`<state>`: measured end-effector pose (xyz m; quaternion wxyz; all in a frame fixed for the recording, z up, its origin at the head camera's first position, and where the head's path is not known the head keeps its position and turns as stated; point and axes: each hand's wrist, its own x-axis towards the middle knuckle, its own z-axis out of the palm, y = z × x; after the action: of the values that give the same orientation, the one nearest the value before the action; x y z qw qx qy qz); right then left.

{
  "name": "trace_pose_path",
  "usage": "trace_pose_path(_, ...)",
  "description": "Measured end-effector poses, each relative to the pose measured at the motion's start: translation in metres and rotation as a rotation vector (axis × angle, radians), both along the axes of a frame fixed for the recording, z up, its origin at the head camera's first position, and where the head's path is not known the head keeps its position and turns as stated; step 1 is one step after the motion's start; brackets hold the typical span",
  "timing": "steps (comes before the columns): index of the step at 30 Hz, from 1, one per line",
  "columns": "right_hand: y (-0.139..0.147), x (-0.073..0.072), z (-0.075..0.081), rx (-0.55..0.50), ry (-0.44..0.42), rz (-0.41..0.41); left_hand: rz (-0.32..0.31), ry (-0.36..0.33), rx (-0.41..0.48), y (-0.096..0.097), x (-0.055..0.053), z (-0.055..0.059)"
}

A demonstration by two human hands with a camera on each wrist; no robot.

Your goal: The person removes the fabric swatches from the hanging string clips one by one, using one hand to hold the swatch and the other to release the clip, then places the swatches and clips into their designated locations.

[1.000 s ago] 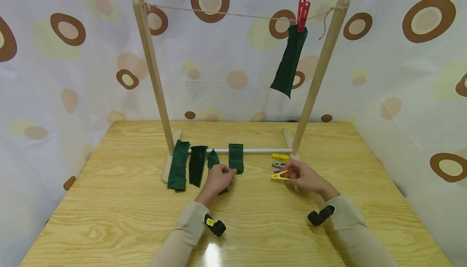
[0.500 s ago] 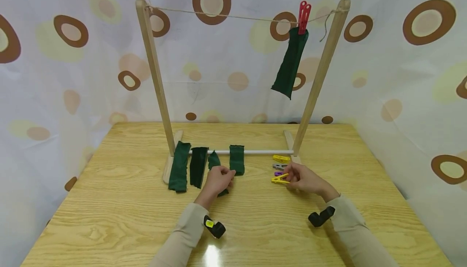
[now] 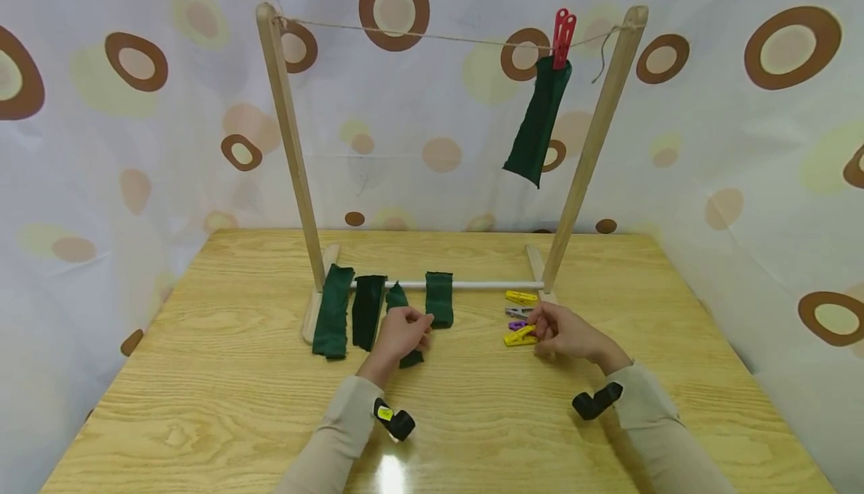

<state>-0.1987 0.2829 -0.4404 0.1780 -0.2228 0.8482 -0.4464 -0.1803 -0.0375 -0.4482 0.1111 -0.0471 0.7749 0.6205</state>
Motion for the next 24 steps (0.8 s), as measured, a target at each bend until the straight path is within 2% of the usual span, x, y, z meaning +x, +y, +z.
trace_pose_path(7,0.002,-0.004,0.005,-0.028,0.057,-0.006,-0.027,-0.001,0.033,-0.002,-0.004,0.003)
trace_pose_path(11,0.002,-0.007,0.012,-0.032,0.086,-0.04,-0.045,-0.003,0.034,-0.002,-0.007,0.006)
trace_pose_path(18,0.001,-0.012,0.033,-0.044,0.134,-0.095,-0.059,0.01,0.016,0.001,-0.013,0.01)
trace_pose_path(24,-0.002,-0.014,0.051,-0.056,0.183,-0.088,-0.112,0.035,0.02,0.002,-0.018,0.014)
